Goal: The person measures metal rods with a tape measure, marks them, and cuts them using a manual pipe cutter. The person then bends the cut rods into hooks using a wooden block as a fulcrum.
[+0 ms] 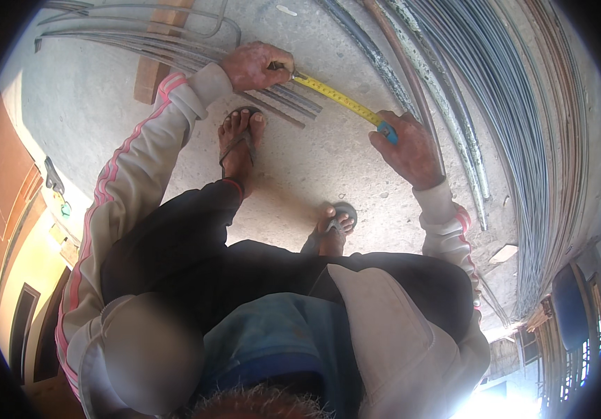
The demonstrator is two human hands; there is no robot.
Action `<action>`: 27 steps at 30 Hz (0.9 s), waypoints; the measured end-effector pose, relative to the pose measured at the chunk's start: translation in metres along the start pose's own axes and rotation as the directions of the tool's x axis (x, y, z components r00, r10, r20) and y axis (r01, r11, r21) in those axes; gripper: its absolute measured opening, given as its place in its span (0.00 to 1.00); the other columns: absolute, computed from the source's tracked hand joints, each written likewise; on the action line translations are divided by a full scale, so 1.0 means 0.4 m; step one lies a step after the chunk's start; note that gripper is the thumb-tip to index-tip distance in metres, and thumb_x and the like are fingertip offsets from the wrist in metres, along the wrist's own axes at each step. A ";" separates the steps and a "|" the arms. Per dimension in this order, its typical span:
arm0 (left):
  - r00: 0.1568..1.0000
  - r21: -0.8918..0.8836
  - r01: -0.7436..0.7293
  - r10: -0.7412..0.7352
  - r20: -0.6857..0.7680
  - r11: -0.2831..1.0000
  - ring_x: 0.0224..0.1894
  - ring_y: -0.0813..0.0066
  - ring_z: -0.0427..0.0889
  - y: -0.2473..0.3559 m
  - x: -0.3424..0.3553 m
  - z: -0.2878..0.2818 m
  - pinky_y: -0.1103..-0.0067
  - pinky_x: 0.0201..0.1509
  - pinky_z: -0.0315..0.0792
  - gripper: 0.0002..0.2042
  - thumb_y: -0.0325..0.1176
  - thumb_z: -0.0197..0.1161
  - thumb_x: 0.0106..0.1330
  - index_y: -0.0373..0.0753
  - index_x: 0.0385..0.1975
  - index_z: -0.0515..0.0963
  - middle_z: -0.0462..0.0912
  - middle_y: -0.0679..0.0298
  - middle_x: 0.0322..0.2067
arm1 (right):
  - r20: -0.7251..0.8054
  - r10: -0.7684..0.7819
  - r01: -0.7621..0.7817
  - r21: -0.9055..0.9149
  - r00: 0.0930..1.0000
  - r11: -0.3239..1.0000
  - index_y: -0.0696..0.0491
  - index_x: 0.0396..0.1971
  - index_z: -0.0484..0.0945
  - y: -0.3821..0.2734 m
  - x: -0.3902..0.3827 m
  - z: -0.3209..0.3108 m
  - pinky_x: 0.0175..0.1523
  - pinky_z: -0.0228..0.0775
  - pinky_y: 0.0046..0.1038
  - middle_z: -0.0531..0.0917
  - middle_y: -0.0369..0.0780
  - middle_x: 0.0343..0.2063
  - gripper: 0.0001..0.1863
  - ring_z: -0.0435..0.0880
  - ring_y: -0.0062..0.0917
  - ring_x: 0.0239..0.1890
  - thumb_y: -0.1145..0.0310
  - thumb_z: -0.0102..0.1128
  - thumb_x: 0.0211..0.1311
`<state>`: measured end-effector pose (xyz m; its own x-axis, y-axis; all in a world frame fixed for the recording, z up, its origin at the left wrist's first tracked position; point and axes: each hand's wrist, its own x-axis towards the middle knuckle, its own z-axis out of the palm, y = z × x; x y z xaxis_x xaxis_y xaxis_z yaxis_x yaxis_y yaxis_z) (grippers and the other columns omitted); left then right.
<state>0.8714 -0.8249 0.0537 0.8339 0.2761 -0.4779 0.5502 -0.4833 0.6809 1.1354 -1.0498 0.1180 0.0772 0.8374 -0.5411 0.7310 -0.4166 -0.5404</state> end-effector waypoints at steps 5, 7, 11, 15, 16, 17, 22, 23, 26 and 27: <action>1.000 0.000 0.011 -0.011 0.000 1.000 0.33 0.59 0.82 -0.001 0.005 0.000 0.66 0.42 0.73 0.12 0.44 0.62 0.63 0.42 0.36 0.82 0.83 0.56 0.28 | -0.003 -0.010 0.010 0.003 1.000 1.000 0.54 0.50 0.82 0.000 -0.001 0.001 0.43 0.74 0.40 0.80 0.50 0.32 0.22 0.83 0.42 0.34 0.61 0.65 0.57; 1.000 0.031 -0.016 0.016 0.002 0.999 0.34 0.59 0.82 -0.001 0.008 -0.003 0.66 0.43 0.73 0.13 0.44 0.62 0.63 0.42 0.36 0.82 0.83 0.56 0.29 | 0.000 -0.010 0.010 -0.008 1.000 1.000 0.54 0.50 0.82 0.001 -0.002 0.002 0.42 0.74 0.40 0.80 0.50 0.32 0.21 0.83 0.42 0.34 0.61 0.65 0.57; 0.999 0.032 -0.017 0.016 0.042 0.999 0.36 0.58 0.82 -0.004 0.012 -0.009 0.65 0.45 0.73 0.13 0.45 0.61 0.63 0.42 0.35 0.82 0.83 0.56 0.31 | -0.018 -0.034 0.033 -0.012 0.999 0.999 0.54 0.50 0.81 0.003 -0.002 0.003 0.41 0.74 0.40 0.79 0.50 0.31 0.21 0.83 0.43 0.33 0.61 0.65 0.57; 0.998 0.023 -0.058 0.057 0.037 0.998 0.36 0.59 0.81 -0.007 0.017 -0.012 0.66 0.44 0.73 0.13 0.44 0.62 0.63 0.41 0.36 0.82 0.83 0.57 0.32 | -0.011 -0.025 0.025 -0.019 1.000 1.000 0.54 0.50 0.81 0.005 -0.002 0.005 0.41 0.74 0.41 0.79 0.51 0.31 0.21 0.83 0.43 0.33 0.61 0.65 0.57; 0.998 0.023 -0.054 0.053 0.041 0.998 0.36 0.59 0.81 -0.008 0.018 -0.013 0.67 0.44 0.73 0.13 0.44 0.62 0.62 0.41 0.36 0.81 0.83 0.57 0.32 | -0.015 -0.025 0.024 -0.019 1.000 1.000 0.54 0.50 0.81 0.006 -0.002 0.007 0.41 0.74 0.41 0.80 0.51 0.32 0.22 0.83 0.44 0.33 0.61 0.65 0.57; 0.998 0.023 -0.051 0.050 0.044 0.998 0.36 0.59 0.81 -0.008 0.021 -0.014 0.67 0.44 0.73 0.12 0.43 0.62 0.62 0.40 0.35 0.81 0.83 0.57 0.32 | -0.019 -0.022 0.022 -0.014 1.000 1.000 0.54 0.50 0.81 0.006 -0.002 0.008 0.41 0.74 0.41 0.80 0.51 0.32 0.22 0.83 0.44 0.33 0.61 0.65 0.57; 0.994 -0.039 0.036 -0.032 0.105 0.999 0.38 0.60 0.82 -0.004 0.030 -0.018 0.68 0.45 0.74 0.13 0.42 0.63 0.61 0.39 0.36 0.82 0.83 0.56 0.33 | -0.034 -0.019 0.020 0.025 0.999 0.999 0.56 0.51 0.81 0.011 -0.003 0.010 0.42 0.74 0.40 0.80 0.52 0.33 0.22 0.83 0.45 0.34 0.60 0.64 0.58; 0.994 -0.040 0.038 -0.033 0.105 0.998 0.39 0.60 0.82 -0.003 0.031 -0.017 0.68 0.45 0.74 0.13 0.42 0.63 0.61 0.39 0.36 0.82 0.84 0.56 0.33 | -0.035 -0.014 0.015 0.037 0.999 0.999 0.56 0.51 0.81 0.014 -0.003 0.011 0.42 0.74 0.40 0.80 0.52 0.34 0.22 0.83 0.45 0.35 0.60 0.64 0.58; 0.997 -0.054 0.038 -0.034 0.067 0.998 0.39 0.59 0.82 -0.003 0.031 -0.013 0.68 0.46 0.74 0.13 0.42 0.64 0.59 0.40 0.35 0.83 0.84 0.56 0.33 | -0.048 -0.001 0.004 0.070 0.999 0.998 0.56 0.52 0.80 0.028 -0.002 0.014 0.43 0.72 0.39 0.81 0.52 0.35 0.23 0.82 0.44 0.36 0.60 0.65 0.58; 0.998 -0.038 0.034 -0.032 0.060 0.999 0.41 0.58 0.82 -0.005 0.033 -0.012 0.68 0.48 0.74 0.13 0.43 0.63 0.59 0.41 0.36 0.83 0.85 0.56 0.36 | -0.044 0.023 -0.019 0.087 0.999 0.996 0.55 0.53 0.80 0.034 -0.002 0.017 0.43 0.72 0.39 0.81 0.51 0.35 0.23 0.82 0.44 0.36 0.60 0.65 0.58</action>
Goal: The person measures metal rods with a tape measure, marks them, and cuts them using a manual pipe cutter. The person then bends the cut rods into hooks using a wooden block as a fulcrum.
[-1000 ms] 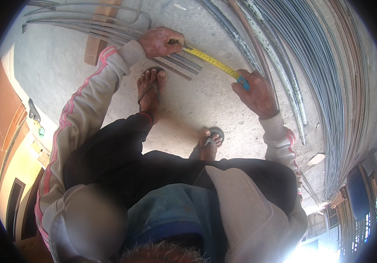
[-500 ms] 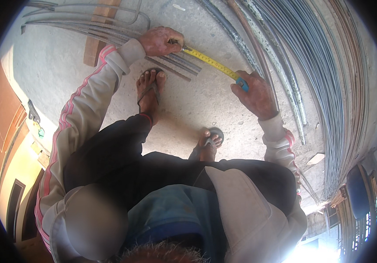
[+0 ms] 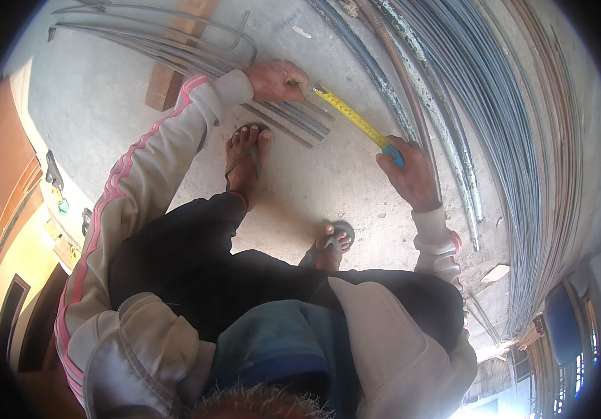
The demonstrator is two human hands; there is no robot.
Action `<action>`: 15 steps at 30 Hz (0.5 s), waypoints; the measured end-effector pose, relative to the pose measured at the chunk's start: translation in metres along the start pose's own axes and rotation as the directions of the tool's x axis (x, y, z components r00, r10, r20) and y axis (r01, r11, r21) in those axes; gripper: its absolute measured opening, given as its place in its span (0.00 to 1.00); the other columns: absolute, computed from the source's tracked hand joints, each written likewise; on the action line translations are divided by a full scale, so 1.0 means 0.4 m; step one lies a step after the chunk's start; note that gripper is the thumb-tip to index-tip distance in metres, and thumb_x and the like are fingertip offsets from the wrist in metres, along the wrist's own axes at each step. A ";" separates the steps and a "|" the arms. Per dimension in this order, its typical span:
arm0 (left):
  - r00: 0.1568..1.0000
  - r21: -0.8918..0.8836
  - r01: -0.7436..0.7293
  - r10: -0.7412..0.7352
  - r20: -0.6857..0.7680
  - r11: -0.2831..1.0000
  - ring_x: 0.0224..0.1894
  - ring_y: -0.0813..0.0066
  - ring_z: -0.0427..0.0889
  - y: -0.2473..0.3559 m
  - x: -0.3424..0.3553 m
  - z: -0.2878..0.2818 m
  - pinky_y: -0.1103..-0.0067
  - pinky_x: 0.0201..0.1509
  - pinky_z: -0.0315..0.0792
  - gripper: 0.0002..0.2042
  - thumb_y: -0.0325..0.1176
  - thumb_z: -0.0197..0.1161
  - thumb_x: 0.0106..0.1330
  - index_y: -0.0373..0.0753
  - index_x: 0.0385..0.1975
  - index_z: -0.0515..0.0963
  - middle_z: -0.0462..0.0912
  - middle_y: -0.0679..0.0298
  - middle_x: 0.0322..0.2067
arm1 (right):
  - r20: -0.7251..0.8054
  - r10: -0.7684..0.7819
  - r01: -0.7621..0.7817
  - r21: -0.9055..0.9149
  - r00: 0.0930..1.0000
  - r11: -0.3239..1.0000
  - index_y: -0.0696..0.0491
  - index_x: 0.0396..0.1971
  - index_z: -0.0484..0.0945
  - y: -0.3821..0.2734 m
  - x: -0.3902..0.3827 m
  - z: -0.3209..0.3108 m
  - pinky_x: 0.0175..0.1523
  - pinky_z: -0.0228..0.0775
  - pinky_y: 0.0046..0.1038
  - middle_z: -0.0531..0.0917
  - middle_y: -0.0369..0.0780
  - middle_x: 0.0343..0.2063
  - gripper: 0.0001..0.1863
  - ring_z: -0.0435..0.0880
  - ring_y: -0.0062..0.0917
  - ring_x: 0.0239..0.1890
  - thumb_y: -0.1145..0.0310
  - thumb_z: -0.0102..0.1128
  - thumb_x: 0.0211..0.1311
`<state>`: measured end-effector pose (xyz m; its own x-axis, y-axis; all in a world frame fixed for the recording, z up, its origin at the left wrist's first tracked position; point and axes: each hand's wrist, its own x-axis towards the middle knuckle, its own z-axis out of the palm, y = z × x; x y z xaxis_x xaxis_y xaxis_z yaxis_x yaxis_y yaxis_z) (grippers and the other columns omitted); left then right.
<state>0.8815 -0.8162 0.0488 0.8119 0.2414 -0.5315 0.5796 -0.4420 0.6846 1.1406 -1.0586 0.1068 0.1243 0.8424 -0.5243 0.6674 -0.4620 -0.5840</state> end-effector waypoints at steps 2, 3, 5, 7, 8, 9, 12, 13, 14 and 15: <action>1.000 0.023 -0.002 0.002 0.008 1.000 0.45 0.57 0.83 -0.005 0.005 0.002 0.67 0.52 0.74 0.15 0.46 0.63 0.57 0.44 0.38 0.85 0.86 0.57 0.40 | -0.006 0.043 -0.043 0.042 0.999 0.998 0.55 0.53 0.80 0.010 -0.006 0.010 0.43 0.73 0.39 0.81 0.51 0.35 0.24 0.83 0.43 0.36 0.59 0.65 0.59; 0.999 0.011 0.011 -0.011 0.040 1.000 0.45 0.57 0.83 -0.009 0.011 0.002 0.67 0.52 0.74 0.15 0.46 0.63 0.57 0.44 0.38 0.85 0.86 0.57 0.40 | -0.007 0.046 -0.046 0.039 0.999 0.998 0.54 0.53 0.80 0.014 -0.010 0.018 0.44 0.73 0.39 0.81 0.50 0.35 0.24 0.83 0.43 0.37 0.59 0.66 0.59; 0.994 -0.021 0.037 -0.034 0.103 0.999 0.46 0.57 0.83 -0.017 0.022 0.001 0.68 0.52 0.74 0.15 0.46 0.63 0.57 0.43 0.38 0.85 0.86 0.58 0.41 | -0.006 0.079 -0.079 0.039 0.997 0.996 0.53 0.53 0.80 0.018 -0.017 0.030 0.44 0.74 0.39 0.81 0.50 0.34 0.24 0.83 0.41 0.37 0.58 0.66 0.59; 0.995 -0.038 0.013 -0.009 0.096 0.999 0.46 0.57 0.83 -0.024 0.025 0.006 0.68 0.52 0.74 0.16 0.46 0.63 0.57 0.43 0.38 0.85 0.86 0.57 0.41 | -0.005 0.046 -0.046 0.040 0.999 0.998 0.52 0.53 0.80 0.019 -0.018 0.033 0.44 0.74 0.39 0.81 0.50 0.34 0.24 0.84 0.41 0.38 0.58 0.66 0.59; 0.995 -0.045 0.004 0.001 0.096 0.999 0.46 0.57 0.83 -0.027 0.025 0.007 0.68 0.52 0.74 0.16 0.46 0.63 0.57 0.43 0.38 0.85 0.86 0.56 0.41 | 0.003 0.059 -0.059 0.041 0.998 0.997 0.52 0.53 0.80 0.017 -0.017 0.031 0.44 0.74 0.39 0.81 0.50 0.34 0.24 0.84 0.41 0.38 0.58 0.66 0.59; 0.997 -0.025 -0.024 0.026 0.073 0.999 0.46 0.57 0.83 -0.029 0.025 0.008 0.68 0.52 0.74 0.17 0.47 0.63 0.57 0.42 0.38 0.85 0.85 0.56 0.41 | -0.004 0.021 -0.021 0.004 1.000 1.000 0.52 0.53 0.81 0.014 -0.014 0.026 0.44 0.75 0.40 0.81 0.50 0.34 0.24 0.84 0.42 0.38 0.58 0.66 0.58; 0.997 0.003 -0.064 0.064 0.051 0.998 0.46 0.57 0.82 -0.032 0.023 0.008 0.67 0.52 0.74 0.17 0.47 0.63 0.57 0.42 0.39 0.85 0.85 0.55 0.41 | -0.006 -0.019 0.018 -0.089 1.000 0.996 0.52 0.52 0.81 0.001 -0.003 0.003 0.44 0.75 0.40 0.82 0.50 0.34 0.23 0.84 0.43 0.38 0.58 0.66 0.58; 0.997 -0.010 -0.055 0.055 0.062 0.998 0.46 0.57 0.82 -0.032 0.023 0.007 0.67 0.52 0.74 0.17 0.47 0.63 0.57 0.42 0.39 0.85 0.85 0.55 0.41 | 0.002 -0.013 0.013 -0.107 1.000 0.994 0.53 0.52 0.81 -0.005 -0.001 -0.004 0.44 0.75 0.40 0.82 0.51 0.34 0.23 0.83 0.44 0.37 0.58 0.66 0.58; 0.996 -0.030 -0.040 0.042 0.073 0.999 0.46 0.57 0.82 -0.030 0.024 0.006 0.67 0.52 0.74 0.17 0.47 0.63 0.57 0.42 0.39 0.85 0.85 0.54 0.41 | 0.005 -0.026 0.027 -0.119 1.000 0.993 0.53 0.52 0.81 -0.011 0.002 -0.008 0.44 0.74 0.41 0.82 0.51 0.34 0.23 0.83 0.44 0.37 0.58 0.66 0.58; 0.997 -0.012 -0.033 0.034 0.073 0.999 0.46 0.57 0.82 -0.029 0.025 0.005 0.67 0.52 0.74 0.18 0.47 0.63 0.57 0.41 0.39 0.85 0.85 0.54 0.41 | 0.013 -0.020 0.021 -0.116 1.000 0.993 0.53 0.52 0.81 -0.016 0.003 -0.010 0.44 0.74 0.40 0.81 0.51 0.34 0.23 0.83 0.44 0.37 0.58 0.66 0.58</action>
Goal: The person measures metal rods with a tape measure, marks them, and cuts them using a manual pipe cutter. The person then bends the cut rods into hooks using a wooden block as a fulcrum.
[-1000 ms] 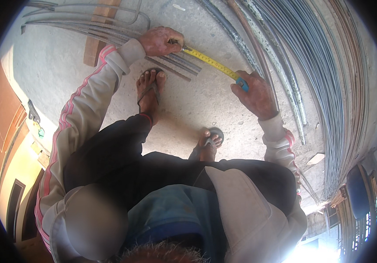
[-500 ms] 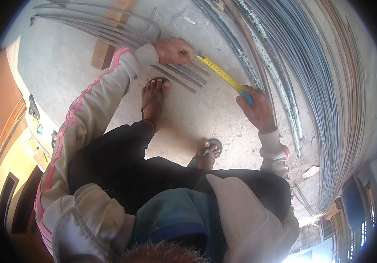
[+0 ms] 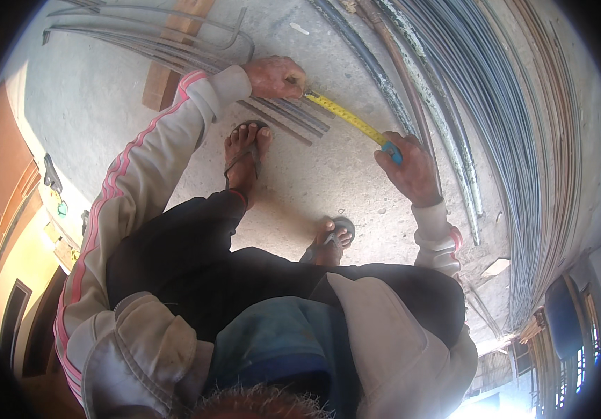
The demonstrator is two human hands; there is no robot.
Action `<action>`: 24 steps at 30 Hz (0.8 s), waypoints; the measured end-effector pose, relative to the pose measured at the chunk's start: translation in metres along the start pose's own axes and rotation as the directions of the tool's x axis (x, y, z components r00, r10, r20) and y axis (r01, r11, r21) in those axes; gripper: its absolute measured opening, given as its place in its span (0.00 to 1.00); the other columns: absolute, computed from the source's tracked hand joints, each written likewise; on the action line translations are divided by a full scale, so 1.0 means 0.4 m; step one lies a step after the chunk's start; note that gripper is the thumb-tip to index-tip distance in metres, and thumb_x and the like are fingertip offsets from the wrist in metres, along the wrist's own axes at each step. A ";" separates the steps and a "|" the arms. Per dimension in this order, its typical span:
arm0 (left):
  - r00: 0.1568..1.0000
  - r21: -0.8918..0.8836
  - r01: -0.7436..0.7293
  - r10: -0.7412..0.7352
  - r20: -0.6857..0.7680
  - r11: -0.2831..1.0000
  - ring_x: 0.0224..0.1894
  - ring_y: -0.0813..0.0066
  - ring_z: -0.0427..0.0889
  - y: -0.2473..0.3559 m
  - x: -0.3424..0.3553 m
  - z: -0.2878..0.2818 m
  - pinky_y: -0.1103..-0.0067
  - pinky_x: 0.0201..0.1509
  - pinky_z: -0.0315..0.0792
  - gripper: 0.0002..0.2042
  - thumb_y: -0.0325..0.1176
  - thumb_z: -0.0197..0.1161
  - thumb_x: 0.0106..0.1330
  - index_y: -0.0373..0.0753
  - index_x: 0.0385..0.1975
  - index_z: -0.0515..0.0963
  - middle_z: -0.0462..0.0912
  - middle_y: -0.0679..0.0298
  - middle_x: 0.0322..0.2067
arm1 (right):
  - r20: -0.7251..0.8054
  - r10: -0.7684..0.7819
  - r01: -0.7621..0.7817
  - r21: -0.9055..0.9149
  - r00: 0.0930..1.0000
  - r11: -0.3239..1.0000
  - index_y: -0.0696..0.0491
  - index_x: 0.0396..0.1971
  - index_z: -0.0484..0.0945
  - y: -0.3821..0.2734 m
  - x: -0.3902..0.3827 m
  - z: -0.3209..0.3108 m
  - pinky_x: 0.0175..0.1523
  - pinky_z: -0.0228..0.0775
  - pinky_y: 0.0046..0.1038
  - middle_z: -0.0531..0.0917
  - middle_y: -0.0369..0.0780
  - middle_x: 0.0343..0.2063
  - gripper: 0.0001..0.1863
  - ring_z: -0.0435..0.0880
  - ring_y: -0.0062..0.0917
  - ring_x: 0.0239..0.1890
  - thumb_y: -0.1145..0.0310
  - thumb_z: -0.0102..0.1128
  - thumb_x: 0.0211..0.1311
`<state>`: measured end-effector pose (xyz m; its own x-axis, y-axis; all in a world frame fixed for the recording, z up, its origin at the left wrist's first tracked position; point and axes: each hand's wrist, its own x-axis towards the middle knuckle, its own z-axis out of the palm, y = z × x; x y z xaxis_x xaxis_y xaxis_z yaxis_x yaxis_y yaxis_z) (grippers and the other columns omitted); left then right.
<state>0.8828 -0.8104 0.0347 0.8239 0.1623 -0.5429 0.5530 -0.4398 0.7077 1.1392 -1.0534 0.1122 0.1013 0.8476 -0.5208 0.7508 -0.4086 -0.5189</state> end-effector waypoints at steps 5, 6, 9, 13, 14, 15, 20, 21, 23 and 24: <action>0.992 -0.008 0.108 -0.108 0.068 0.994 0.48 0.56 0.82 0.012 0.002 -0.006 0.67 0.53 0.74 0.19 0.48 0.62 0.58 0.41 0.40 0.85 0.84 0.54 0.42 | 0.021 0.002 -0.003 0.046 1.000 0.999 0.52 0.52 0.80 -0.018 0.000 0.002 0.43 0.74 0.40 0.81 0.51 0.33 0.23 0.83 0.44 0.36 0.59 0.65 0.58; 0.995 0.009 0.093 -0.094 0.043 0.996 0.49 0.56 0.81 0.014 -0.001 -0.006 0.66 0.55 0.73 0.18 0.47 0.62 0.59 0.41 0.39 0.85 0.84 0.54 0.43 | 0.025 0.007 -0.008 0.051 1.000 0.999 0.52 0.52 0.80 -0.020 -0.001 0.004 0.43 0.74 0.40 0.81 0.50 0.33 0.23 0.83 0.44 0.36 0.59 0.65 0.58; 0.996 0.037 0.085 -0.085 -0.005 0.996 0.52 0.56 0.78 0.023 -0.011 -0.007 0.65 0.59 0.70 0.16 0.46 0.62 0.61 0.40 0.37 0.84 0.82 0.53 0.45 | 0.034 0.021 -0.023 0.058 0.999 0.998 0.52 0.52 0.80 -0.022 -0.003 0.003 0.43 0.75 0.40 0.81 0.50 0.33 0.22 0.84 0.44 0.36 0.59 0.65 0.58; 0.995 0.060 0.099 -0.099 -0.010 0.993 0.52 0.55 0.78 0.031 -0.016 -0.013 0.65 0.59 0.70 0.17 0.47 0.62 0.60 0.41 0.39 0.84 0.81 0.52 0.44 | 0.040 0.037 -0.038 0.032 0.999 0.999 0.51 0.52 0.80 -0.024 -0.003 0.003 0.44 0.75 0.40 0.81 0.49 0.34 0.22 0.84 0.43 0.37 0.59 0.65 0.59; 0.995 0.077 0.101 -0.100 -0.013 0.992 0.51 0.55 0.78 0.032 -0.016 -0.014 0.65 0.58 0.70 0.17 0.47 0.62 0.60 0.41 0.39 0.84 0.82 0.52 0.43 | 0.043 0.044 -0.045 0.023 0.998 0.999 0.51 0.52 0.80 -0.024 -0.003 0.003 0.45 0.75 0.41 0.81 0.49 0.34 0.22 0.84 0.43 0.38 0.58 0.65 0.59; 0.995 0.064 0.101 -0.102 0.002 0.993 0.50 0.55 0.79 0.033 -0.015 -0.016 0.65 0.58 0.71 0.17 0.47 0.62 0.60 0.41 0.38 0.85 0.82 0.52 0.42 | 0.045 0.047 -0.048 0.019 0.998 0.999 0.51 0.52 0.81 -0.025 -0.003 0.004 0.45 0.75 0.41 0.81 0.49 0.35 0.22 0.84 0.43 0.38 0.58 0.65 0.59; 0.994 0.025 0.107 -0.108 0.032 0.994 0.46 0.54 0.80 0.028 -0.011 -0.016 0.65 0.53 0.73 0.17 0.47 0.62 0.60 0.38 0.35 0.85 0.82 0.51 0.39 | 0.058 0.064 -0.066 0.023 0.996 0.998 0.50 0.52 0.81 -0.025 -0.005 0.006 0.46 0.75 0.41 0.81 0.48 0.36 0.22 0.84 0.43 0.40 0.58 0.65 0.59; 0.995 0.036 0.098 -0.099 0.021 0.995 0.46 0.54 0.80 0.027 -0.011 -0.016 0.65 0.53 0.73 0.17 0.47 0.62 0.60 0.38 0.35 0.85 0.82 0.51 0.39 | 0.052 0.060 -0.061 0.024 0.997 0.998 0.50 0.52 0.81 -0.025 -0.006 0.006 0.46 0.75 0.41 0.81 0.48 0.36 0.22 0.84 0.43 0.40 0.58 0.65 0.59; 0.995 0.052 0.094 -0.095 0.019 0.994 0.45 0.54 0.80 0.024 -0.010 -0.014 0.65 0.53 0.73 0.17 0.47 0.62 0.60 0.38 0.35 0.85 0.82 0.51 0.39 | 0.040 0.051 -0.053 0.026 0.998 0.998 0.50 0.52 0.81 -0.024 -0.006 0.008 0.46 0.74 0.41 0.81 0.48 0.35 0.22 0.83 0.43 0.39 0.58 0.65 0.59; 0.995 0.053 0.095 -0.096 0.018 0.994 0.45 0.55 0.81 0.023 -0.009 -0.014 0.66 0.53 0.73 0.18 0.48 0.62 0.59 0.39 0.37 0.85 0.83 0.51 0.40 | 0.039 0.048 -0.049 0.026 0.998 0.998 0.50 0.52 0.81 -0.024 -0.007 0.009 0.46 0.74 0.41 0.81 0.48 0.35 0.22 0.83 0.43 0.39 0.58 0.65 0.58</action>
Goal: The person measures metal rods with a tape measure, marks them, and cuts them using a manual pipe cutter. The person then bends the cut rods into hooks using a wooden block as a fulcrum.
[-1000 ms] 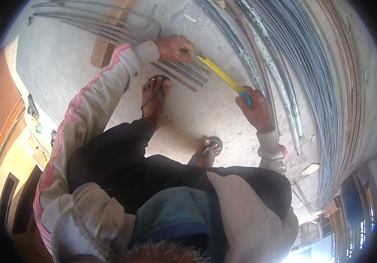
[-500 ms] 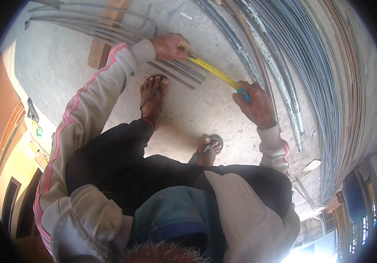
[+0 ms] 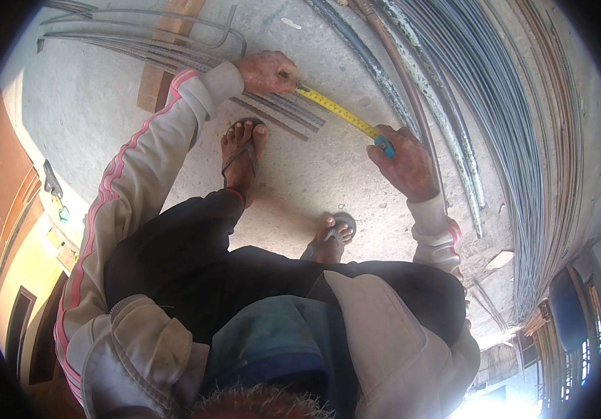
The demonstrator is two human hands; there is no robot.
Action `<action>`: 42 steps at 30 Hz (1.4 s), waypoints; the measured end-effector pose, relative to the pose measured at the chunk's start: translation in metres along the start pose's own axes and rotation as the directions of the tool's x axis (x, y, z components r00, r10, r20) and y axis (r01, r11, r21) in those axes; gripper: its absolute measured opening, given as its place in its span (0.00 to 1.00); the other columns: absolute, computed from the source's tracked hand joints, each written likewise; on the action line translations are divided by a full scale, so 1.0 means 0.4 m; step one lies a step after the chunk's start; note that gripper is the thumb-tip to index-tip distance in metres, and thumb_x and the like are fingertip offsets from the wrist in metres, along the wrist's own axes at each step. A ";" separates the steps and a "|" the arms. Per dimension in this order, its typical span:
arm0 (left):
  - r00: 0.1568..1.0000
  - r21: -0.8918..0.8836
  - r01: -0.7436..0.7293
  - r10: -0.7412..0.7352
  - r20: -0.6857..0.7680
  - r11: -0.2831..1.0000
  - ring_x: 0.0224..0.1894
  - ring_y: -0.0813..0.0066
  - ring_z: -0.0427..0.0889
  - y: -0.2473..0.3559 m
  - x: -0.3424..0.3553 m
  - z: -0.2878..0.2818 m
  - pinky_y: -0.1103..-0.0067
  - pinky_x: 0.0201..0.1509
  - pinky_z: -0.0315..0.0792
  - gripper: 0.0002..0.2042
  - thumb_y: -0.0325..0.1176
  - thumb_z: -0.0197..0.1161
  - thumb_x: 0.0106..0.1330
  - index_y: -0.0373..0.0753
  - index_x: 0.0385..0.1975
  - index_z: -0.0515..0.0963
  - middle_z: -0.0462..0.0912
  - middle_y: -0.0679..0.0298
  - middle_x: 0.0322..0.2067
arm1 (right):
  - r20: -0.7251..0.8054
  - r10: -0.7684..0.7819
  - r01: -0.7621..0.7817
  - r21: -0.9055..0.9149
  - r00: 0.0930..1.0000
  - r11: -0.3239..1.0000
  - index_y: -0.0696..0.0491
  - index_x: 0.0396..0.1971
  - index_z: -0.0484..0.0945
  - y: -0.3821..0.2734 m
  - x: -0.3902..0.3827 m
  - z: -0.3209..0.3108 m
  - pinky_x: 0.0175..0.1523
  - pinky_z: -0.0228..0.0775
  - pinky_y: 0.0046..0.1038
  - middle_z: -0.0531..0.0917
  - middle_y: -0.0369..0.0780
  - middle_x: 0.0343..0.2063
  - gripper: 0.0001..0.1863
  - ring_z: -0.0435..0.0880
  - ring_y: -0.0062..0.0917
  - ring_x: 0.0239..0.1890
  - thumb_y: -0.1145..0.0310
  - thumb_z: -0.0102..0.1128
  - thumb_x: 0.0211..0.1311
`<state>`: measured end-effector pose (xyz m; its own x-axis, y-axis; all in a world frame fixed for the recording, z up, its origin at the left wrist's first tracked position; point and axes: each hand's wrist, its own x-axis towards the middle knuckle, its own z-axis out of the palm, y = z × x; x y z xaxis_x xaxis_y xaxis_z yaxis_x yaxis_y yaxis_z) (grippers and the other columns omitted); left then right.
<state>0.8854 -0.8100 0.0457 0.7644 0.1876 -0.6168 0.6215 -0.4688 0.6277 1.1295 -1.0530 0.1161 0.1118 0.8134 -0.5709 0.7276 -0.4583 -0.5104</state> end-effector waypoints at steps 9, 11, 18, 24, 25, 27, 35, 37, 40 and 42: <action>1.000 0.002 -0.016 0.016 -0.024 1.000 0.48 0.55 0.82 -0.006 -0.006 0.001 0.68 0.54 0.74 0.21 0.51 0.62 0.58 0.42 0.43 0.85 0.84 0.53 0.44 | -0.051 -0.030 0.033 0.045 0.998 0.998 0.50 0.55 0.79 0.017 0.003 0.011 0.47 0.74 0.41 0.81 0.48 0.36 0.25 0.83 0.43 0.39 0.58 0.66 0.58; 0.997 0.009 -0.036 0.036 -0.063 0.999 0.48 0.55 0.83 -0.005 -0.007 0.000 0.68 0.53 0.74 0.21 0.51 0.62 0.58 0.41 0.43 0.85 0.85 0.54 0.44 | -0.143 -0.034 0.052 0.123 0.989 0.991 0.51 0.58 0.76 0.023 0.008 0.020 0.48 0.75 0.40 0.82 0.48 0.38 0.29 0.84 0.43 0.40 0.57 0.67 0.58; 0.998 -0.061 0.031 -0.029 0.049 0.998 0.50 0.54 0.80 0.000 0.000 -0.008 0.66 0.56 0.72 0.20 0.48 0.61 0.59 0.38 0.40 0.84 0.82 0.51 0.46 | -0.200 -0.033 0.016 -0.086 0.979 0.996 0.49 0.66 0.66 0.048 0.003 0.109 0.52 0.75 0.44 0.78 0.48 0.47 0.41 0.80 0.45 0.48 0.51 0.69 0.54; 0.999 -0.086 0.008 -0.004 0.044 0.996 0.45 0.56 0.82 -0.006 0.002 -0.004 0.66 0.51 0.74 0.19 0.48 0.62 0.59 0.38 0.37 0.84 0.85 0.53 0.39 | -0.212 -0.256 0.127 -0.480 0.943 0.868 0.51 0.62 0.71 0.014 0.017 0.180 0.53 0.71 0.45 0.74 0.44 0.51 0.38 0.74 0.40 0.55 0.49 0.70 0.52; 1.000 -0.076 -0.008 0.010 0.027 0.997 0.44 0.56 0.83 -0.007 0.003 -0.001 0.66 0.50 0.74 0.18 0.48 0.62 0.59 0.38 0.37 0.84 0.85 0.54 0.38 | -0.162 -0.246 0.124 -0.539 0.956 0.833 0.51 0.61 0.72 -0.001 0.026 0.174 0.53 0.71 0.45 0.73 0.44 0.52 0.38 0.74 0.40 0.55 0.49 0.69 0.52; 1.000 -0.064 -0.014 0.015 0.008 0.998 0.44 0.56 0.83 -0.011 0.004 -0.001 0.66 0.50 0.74 0.18 0.48 0.62 0.58 0.38 0.37 0.84 0.85 0.54 0.38 | -0.157 -0.360 0.247 -0.483 0.920 0.840 0.52 0.54 0.78 -0.031 0.053 0.130 0.51 0.74 0.42 0.77 0.43 0.47 0.25 0.78 0.39 0.51 0.56 0.65 0.58; 0.999 -0.060 -0.012 0.009 -0.052 0.998 0.44 0.55 0.82 -0.004 -0.012 0.004 0.65 0.52 0.74 0.16 0.47 0.62 0.59 0.41 0.36 0.84 0.85 0.55 0.40 | 0.000 -0.580 0.530 -0.404 0.815 0.745 0.54 0.38 0.81 -0.242 0.419 -0.021 0.42 0.77 0.41 0.82 0.44 0.36 0.08 0.85 0.41 0.38 0.67 0.59 0.62; 0.998 -0.056 -0.039 0.036 -0.059 0.998 0.44 0.55 0.82 -0.002 -0.013 0.001 0.66 0.51 0.74 0.15 0.46 0.62 0.59 0.41 0.35 0.84 0.85 0.57 0.40 | -0.070 -0.590 0.496 -0.469 0.804 0.731 0.54 0.38 0.81 -0.290 0.532 0.016 0.44 0.77 0.44 0.83 0.45 0.38 0.09 0.85 0.44 0.38 0.66 0.59 0.62; 0.999 -0.054 -0.004 0.002 -0.036 0.999 0.43 0.56 0.83 0.004 -0.013 0.004 0.66 0.50 0.75 0.14 0.45 0.63 0.58 0.40 0.34 0.83 0.85 0.57 0.38 | -0.102 -0.531 0.399 -0.545 0.841 0.737 0.53 0.38 0.82 -0.306 0.621 0.077 0.45 0.78 0.44 0.84 0.45 0.38 0.10 0.85 0.45 0.40 0.65 0.58 0.62; 1.000 -0.073 0.008 -0.010 -0.030 0.997 0.40 0.57 0.84 0.005 -0.014 0.004 0.66 0.49 0.76 0.14 0.45 0.63 0.58 0.41 0.35 0.84 0.85 0.58 0.33 | -0.059 -0.471 0.356 -0.575 0.880 0.737 0.52 0.38 0.82 -0.300 0.645 0.090 0.46 0.79 0.43 0.84 0.45 0.40 0.09 0.86 0.43 0.41 0.65 0.57 0.63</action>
<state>0.8821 -0.8136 0.0496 0.7631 0.2178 -0.6085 0.6382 -0.4028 0.6561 1.0468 -0.8009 0.0069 -0.2047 0.9529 -0.2238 0.9649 0.1581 -0.2095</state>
